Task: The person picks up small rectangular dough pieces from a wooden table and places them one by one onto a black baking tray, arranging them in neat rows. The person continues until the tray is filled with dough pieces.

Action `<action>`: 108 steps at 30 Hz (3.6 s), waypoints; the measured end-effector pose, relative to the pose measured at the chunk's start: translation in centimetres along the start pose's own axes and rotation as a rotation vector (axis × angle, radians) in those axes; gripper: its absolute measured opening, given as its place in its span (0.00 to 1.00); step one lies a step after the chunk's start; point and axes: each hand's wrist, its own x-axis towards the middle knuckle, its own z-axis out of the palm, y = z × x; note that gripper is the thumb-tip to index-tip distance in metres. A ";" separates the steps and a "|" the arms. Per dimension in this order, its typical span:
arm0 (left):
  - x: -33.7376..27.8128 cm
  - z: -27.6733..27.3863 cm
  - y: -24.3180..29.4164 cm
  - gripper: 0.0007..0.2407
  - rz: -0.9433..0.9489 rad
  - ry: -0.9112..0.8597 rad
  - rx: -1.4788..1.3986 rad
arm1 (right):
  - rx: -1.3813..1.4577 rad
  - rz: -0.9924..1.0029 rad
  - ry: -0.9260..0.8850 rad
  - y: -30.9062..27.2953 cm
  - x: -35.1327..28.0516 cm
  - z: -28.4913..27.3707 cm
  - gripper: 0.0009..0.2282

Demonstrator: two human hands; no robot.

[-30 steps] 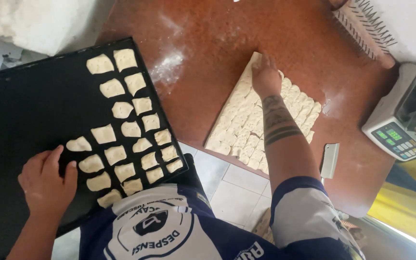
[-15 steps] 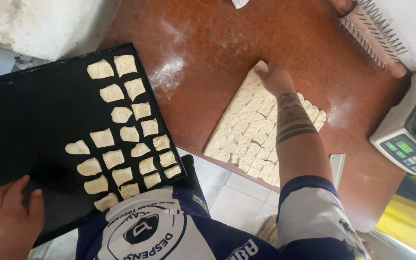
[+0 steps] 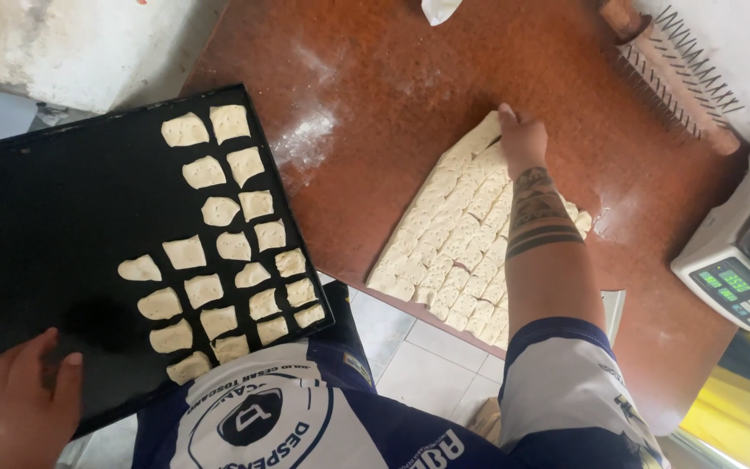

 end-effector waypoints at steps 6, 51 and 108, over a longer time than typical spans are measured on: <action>-0.2 0.6 -0.8 0.19 0.079 0.071 0.010 | 0.037 0.131 -0.002 -2.4 -1.8 -1.4 0.17; 15.6 8.3 3.4 0.08 -0.007 0.312 -0.727 | -0.237 -1.399 -0.507 -11.5 -28.7 31.8 0.12; 13.3 5.4 1.8 0.16 0.279 0.556 -0.285 | -0.256 -1.069 -0.283 -7.8 -24.8 21.8 0.14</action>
